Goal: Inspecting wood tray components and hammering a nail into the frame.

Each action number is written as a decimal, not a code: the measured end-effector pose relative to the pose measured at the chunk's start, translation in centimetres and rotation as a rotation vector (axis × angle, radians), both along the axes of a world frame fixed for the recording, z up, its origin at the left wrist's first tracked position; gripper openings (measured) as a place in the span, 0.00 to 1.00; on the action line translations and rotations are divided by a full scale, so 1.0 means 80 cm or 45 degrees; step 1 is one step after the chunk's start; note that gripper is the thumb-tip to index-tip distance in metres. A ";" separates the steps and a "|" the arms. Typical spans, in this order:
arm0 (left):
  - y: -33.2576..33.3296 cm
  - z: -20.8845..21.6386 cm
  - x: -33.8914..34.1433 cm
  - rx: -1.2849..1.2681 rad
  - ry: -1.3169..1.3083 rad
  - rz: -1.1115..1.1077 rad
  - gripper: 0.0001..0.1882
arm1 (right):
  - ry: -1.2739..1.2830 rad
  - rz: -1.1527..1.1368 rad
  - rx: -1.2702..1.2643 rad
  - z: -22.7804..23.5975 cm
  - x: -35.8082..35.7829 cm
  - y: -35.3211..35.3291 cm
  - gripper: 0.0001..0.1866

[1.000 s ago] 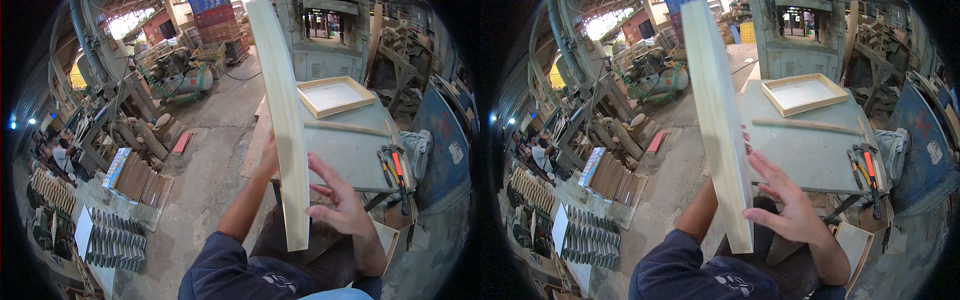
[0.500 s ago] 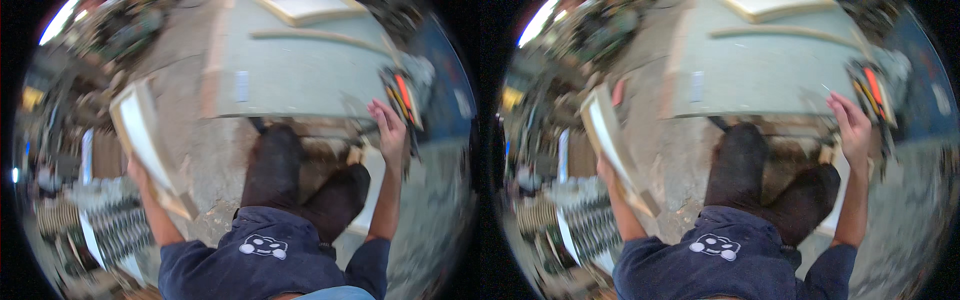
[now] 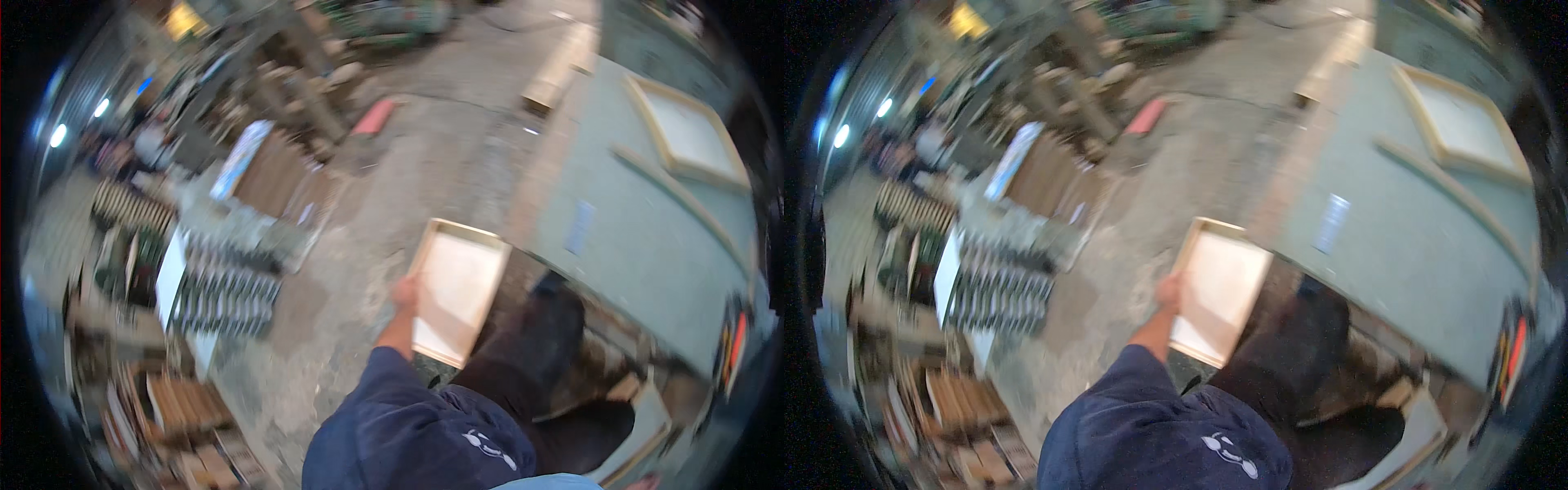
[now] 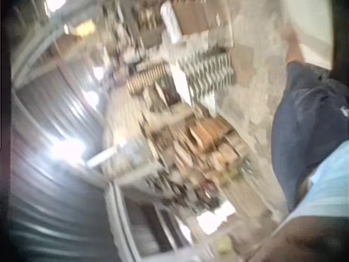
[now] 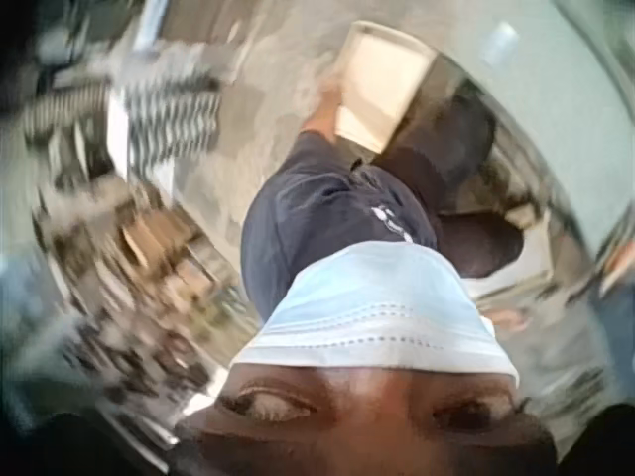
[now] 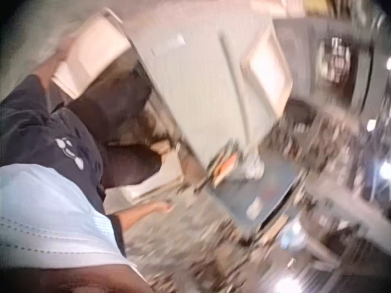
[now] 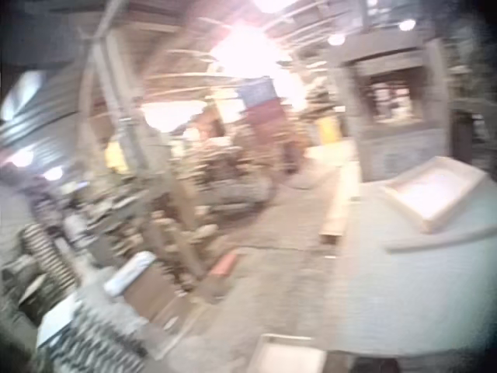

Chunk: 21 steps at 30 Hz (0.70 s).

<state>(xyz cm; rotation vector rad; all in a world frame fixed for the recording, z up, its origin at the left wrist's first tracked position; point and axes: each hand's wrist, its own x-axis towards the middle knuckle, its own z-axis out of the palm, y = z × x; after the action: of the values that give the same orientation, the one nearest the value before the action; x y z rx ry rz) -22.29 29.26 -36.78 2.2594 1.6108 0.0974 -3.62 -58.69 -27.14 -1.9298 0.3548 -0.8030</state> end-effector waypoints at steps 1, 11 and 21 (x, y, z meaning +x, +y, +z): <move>0.012 -0.006 -0.008 -0.216 -0.114 0.167 0.27 | 0.038 0.206 0.099 -0.040 0.074 0.063 0.21; -0.048 -0.002 0.066 -0.291 0.093 -0.144 0.23 | 0.497 1.099 0.524 -0.185 0.160 0.374 0.20; 0.002 -0.126 0.092 -0.232 0.229 -0.396 0.13 | 0.664 0.665 0.815 -0.138 -0.013 0.345 0.19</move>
<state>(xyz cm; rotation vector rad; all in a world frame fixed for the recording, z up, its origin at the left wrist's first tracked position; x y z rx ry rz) -14.96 29.38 -46.83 2.3949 1.2678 -0.3275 -4.69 -31.06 -38.19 -1.4806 0.3393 0.1651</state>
